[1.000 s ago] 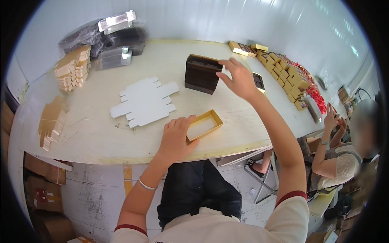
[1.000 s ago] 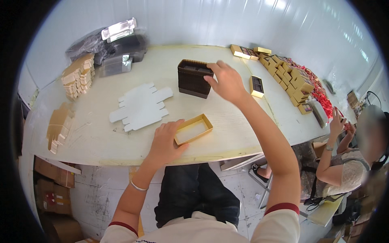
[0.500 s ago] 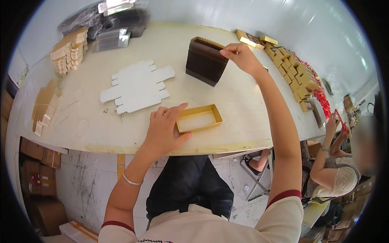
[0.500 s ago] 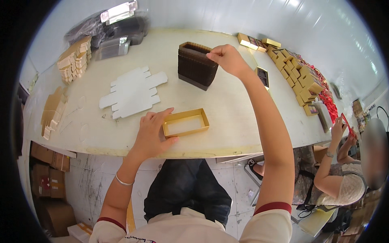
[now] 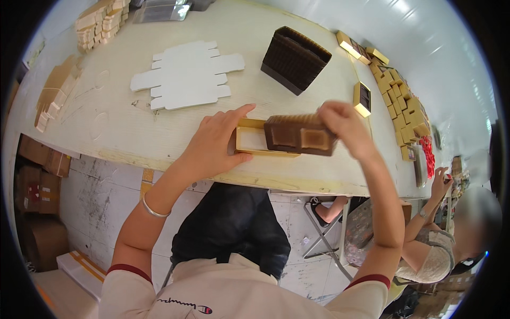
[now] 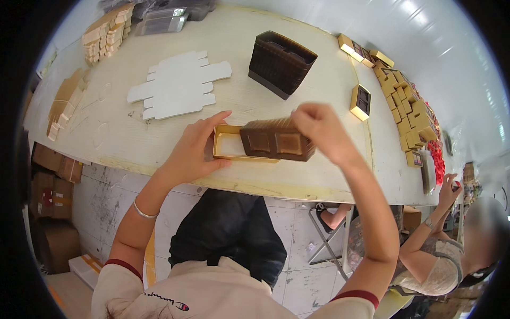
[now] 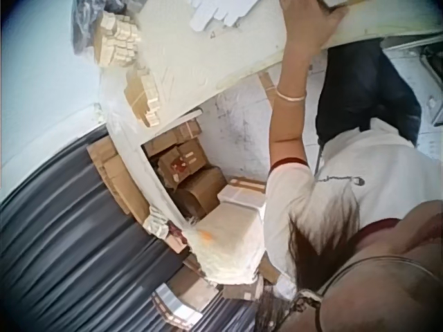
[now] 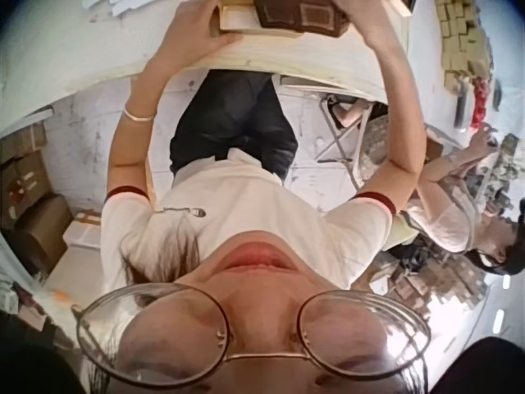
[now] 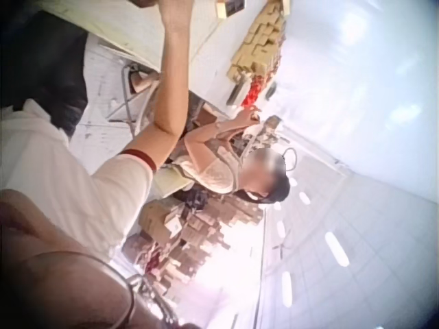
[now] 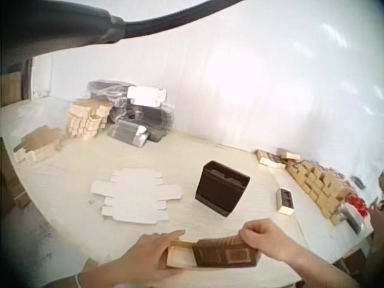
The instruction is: The person folds flat cardboard pieces into rectangular boxes and inserts dark plastic trays into them. The person repeatedly picks up a flat piece, folds it into a box shape, and places a tray inside, then sets the completed unit aside.
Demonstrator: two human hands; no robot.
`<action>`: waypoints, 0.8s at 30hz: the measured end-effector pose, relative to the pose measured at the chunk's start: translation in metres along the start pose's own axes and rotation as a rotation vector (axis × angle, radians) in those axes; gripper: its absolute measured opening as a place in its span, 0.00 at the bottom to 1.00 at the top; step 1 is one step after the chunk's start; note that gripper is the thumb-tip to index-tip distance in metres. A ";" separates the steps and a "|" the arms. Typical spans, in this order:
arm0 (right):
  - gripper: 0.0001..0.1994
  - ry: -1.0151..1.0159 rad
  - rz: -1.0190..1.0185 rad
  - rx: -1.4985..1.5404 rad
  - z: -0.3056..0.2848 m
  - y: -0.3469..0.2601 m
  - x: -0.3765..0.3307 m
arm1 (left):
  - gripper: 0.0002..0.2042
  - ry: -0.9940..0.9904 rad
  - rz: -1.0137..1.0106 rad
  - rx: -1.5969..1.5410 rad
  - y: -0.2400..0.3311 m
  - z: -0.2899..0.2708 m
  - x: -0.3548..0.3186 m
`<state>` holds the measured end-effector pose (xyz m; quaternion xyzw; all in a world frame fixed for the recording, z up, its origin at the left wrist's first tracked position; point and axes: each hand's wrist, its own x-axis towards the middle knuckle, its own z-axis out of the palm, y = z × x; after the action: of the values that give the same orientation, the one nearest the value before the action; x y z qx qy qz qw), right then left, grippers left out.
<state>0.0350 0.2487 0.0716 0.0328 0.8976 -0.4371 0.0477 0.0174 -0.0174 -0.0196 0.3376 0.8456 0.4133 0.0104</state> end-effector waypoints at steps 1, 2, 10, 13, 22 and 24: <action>0.13 -0.034 0.124 -0.016 0.007 0.007 0.002 | 0.41 -0.027 -0.005 0.015 0.000 0.001 0.002; 0.12 0.009 0.247 0.189 0.015 0.005 0.001 | 0.40 -0.009 0.027 0.030 -0.002 0.002 0.002; 0.14 -0.365 0.389 0.182 0.008 0.011 0.039 | 0.33 0.030 0.183 0.015 -0.014 0.004 0.003; 0.15 -0.437 0.491 0.204 0.001 0.023 0.043 | 0.30 -0.018 0.133 0.043 -0.010 0.003 0.003; 0.26 -0.289 -0.331 0.009 -0.003 0.033 -0.005 | 0.34 0.037 0.136 0.099 -0.018 0.008 0.000; 0.24 -0.289 -0.458 -0.052 0.003 0.039 -0.013 | 0.38 -0.001 0.147 0.106 -0.018 0.011 0.003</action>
<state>0.0516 0.2703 0.0407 -0.2349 0.8764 -0.4136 0.0760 0.0081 -0.0160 -0.0391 0.3990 0.8392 0.3676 -0.0373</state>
